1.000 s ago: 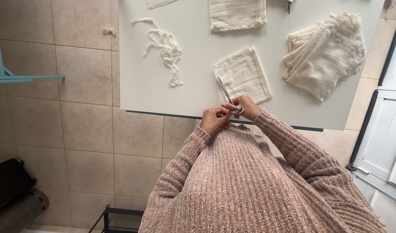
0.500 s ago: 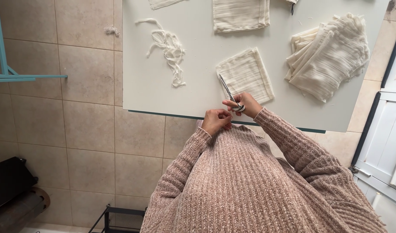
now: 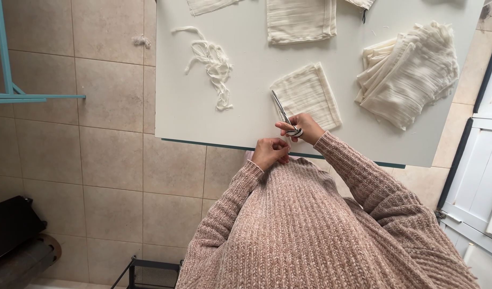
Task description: Cutting and trimming small squares of white fabric using scissors.
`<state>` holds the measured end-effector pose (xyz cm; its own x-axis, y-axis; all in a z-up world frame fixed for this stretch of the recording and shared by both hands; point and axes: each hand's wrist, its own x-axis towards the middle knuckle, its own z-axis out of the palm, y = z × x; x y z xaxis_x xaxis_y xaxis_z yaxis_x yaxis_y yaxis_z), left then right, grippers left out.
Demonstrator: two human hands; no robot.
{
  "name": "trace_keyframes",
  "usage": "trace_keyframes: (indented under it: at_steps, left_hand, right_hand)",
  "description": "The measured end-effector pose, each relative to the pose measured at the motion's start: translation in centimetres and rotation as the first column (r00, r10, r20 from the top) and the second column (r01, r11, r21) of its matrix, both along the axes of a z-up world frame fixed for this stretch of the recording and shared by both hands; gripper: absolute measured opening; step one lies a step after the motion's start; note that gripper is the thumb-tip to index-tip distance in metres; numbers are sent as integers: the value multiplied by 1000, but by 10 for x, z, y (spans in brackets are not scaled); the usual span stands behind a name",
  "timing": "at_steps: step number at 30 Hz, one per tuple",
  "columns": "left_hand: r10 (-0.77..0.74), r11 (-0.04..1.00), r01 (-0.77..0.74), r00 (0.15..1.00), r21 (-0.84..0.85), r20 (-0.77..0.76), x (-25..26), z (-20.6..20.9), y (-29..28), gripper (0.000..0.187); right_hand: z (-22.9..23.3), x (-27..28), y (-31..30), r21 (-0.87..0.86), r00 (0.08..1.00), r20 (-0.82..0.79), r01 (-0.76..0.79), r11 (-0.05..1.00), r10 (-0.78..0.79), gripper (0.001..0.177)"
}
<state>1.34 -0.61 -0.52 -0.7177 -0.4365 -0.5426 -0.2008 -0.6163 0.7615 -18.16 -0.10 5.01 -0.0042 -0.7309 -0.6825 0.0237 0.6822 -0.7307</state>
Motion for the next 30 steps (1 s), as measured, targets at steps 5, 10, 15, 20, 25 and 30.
trace_keyframes:
  at_steps: [5, 10, 15, 20, 25, 30]
  left_hand:
    - [-12, 999, 12, 1000, -32, 14, -1, 1, 0, 13]
    - [-15, 1000, 16, 1000, -16, 24, 0, 2, -2, 12]
    - [-34, 999, 35, 999, -23, 33, -1, -1, -2, 13]
    - [-40, 999, 40, 999, -4, 29, 0, 0, -2, 14]
    - [-59, 998, 60, 998, -17, 31, 2, 0, -1, 16]
    - [-31, 999, 31, 999, 6, 21, 0, -2, -2, 15]
  right_hand:
    - [-14, -2, -8, -17, 997, -70, -25, 1000, 24, 38]
    - [-12, -3, -10, -5, 995, -92, -35, 999, 35, 37]
    - [-19, -5, -20, -20, 997, -77, -30, 999, 29, 39]
    - [-11, -5, -20, -14, 997, -71, -8, 1000, 7, 37]
    - [-8, -3, -30, -16, 1000, -27, 11, 1000, -12, 38]
    - [-13, -7, -31, -39, 993, -117, -33, 999, 28, 37]
